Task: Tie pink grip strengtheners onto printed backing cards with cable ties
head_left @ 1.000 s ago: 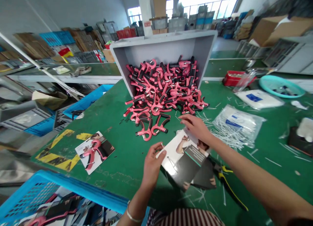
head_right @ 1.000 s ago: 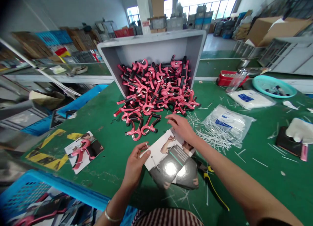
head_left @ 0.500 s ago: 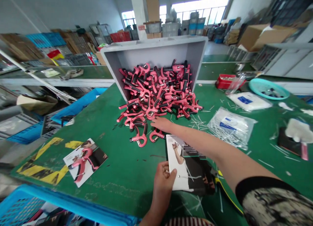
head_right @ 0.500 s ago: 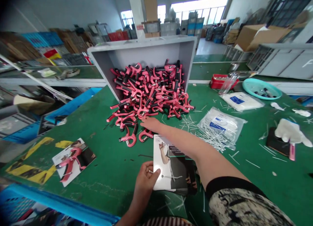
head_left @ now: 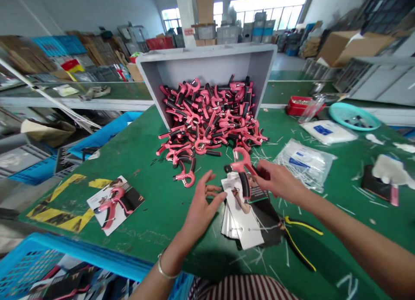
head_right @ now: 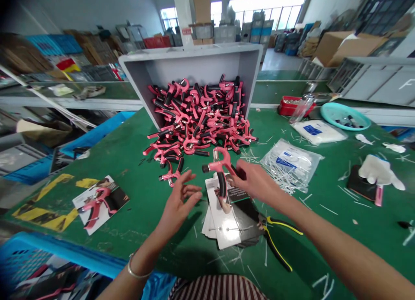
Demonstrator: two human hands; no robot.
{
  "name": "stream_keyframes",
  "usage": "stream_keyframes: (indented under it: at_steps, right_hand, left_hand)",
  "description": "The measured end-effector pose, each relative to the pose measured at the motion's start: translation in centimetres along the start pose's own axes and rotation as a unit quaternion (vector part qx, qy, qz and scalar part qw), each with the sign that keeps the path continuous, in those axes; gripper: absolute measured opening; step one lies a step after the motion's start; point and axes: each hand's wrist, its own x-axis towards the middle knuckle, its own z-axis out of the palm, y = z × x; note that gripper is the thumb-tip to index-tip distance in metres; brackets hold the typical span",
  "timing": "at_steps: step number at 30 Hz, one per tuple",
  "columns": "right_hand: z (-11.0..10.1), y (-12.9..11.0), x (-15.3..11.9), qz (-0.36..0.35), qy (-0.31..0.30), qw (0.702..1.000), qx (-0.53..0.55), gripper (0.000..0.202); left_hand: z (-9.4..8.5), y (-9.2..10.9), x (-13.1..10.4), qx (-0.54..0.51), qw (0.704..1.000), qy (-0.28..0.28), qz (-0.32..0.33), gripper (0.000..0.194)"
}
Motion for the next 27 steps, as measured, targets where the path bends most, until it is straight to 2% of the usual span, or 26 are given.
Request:
stream_keyframes:
  at_steps: [1,2,5,7,10,13,16,18,22,27]
  right_hand:
    - [0.4,-0.3,-2.0,0.012,-0.014,1.000,0.014,0.024]
    - [0.9,-0.5,-3.6,0.019,-0.024,0.999,0.018,0.023]
    - [2.7,-0.7,-6.6,0.026,-0.041,0.999,0.019,0.016]
    - [3.4,-0.6,-7.7,0.028,-0.056,0.998,0.014,0.015]
    - [3.0,-0.3,-9.3,0.019,-0.055,0.998,-0.019,0.021]
    - [1.8,-0.2,-10.8,-0.048,-0.050,0.997,-0.031,0.021]
    - [1.1,-0.2,-11.7,-0.108,-0.057,0.992,-0.005,0.024]
    - [1.1,-0.4,-12.0,-0.123,-0.044,0.991,0.005,0.028]
    - [1.4,-1.3,-12.3,-0.113,-0.036,0.993,0.009,0.023]
    - [2.4,-2.8,-12.2,-0.118,-0.053,0.991,0.017,0.023]
  left_hand:
    - [0.6,0.1,0.3,0.003,1.000,-0.015,0.026,0.070]
    - [1.2,0.0,0.5,0.012,0.998,-0.033,0.045,0.067]
    - [2.5,-0.7,0.1,0.065,0.993,-0.069,0.075,0.035]
    - [2.8,-1.4,-0.8,0.118,0.986,-0.078,0.086,0.024]
    - [2.6,-2.3,-1.9,0.188,0.972,-0.105,0.093,0.019]
    - [2.1,-2.6,-1.8,0.201,0.971,-0.095,0.083,0.016]
    - [2.6,-2.2,-0.5,0.194,0.975,-0.067,0.087,0.019]
    - [3.6,-1.9,0.4,0.186,0.974,-0.083,0.096,0.021]
    - [5.8,-1.6,1.3,0.144,0.979,-0.115,0.083,0.023]
    - [6.5,-1.6,1.5,0.140,0.981,-0.116,0.064,0.024]
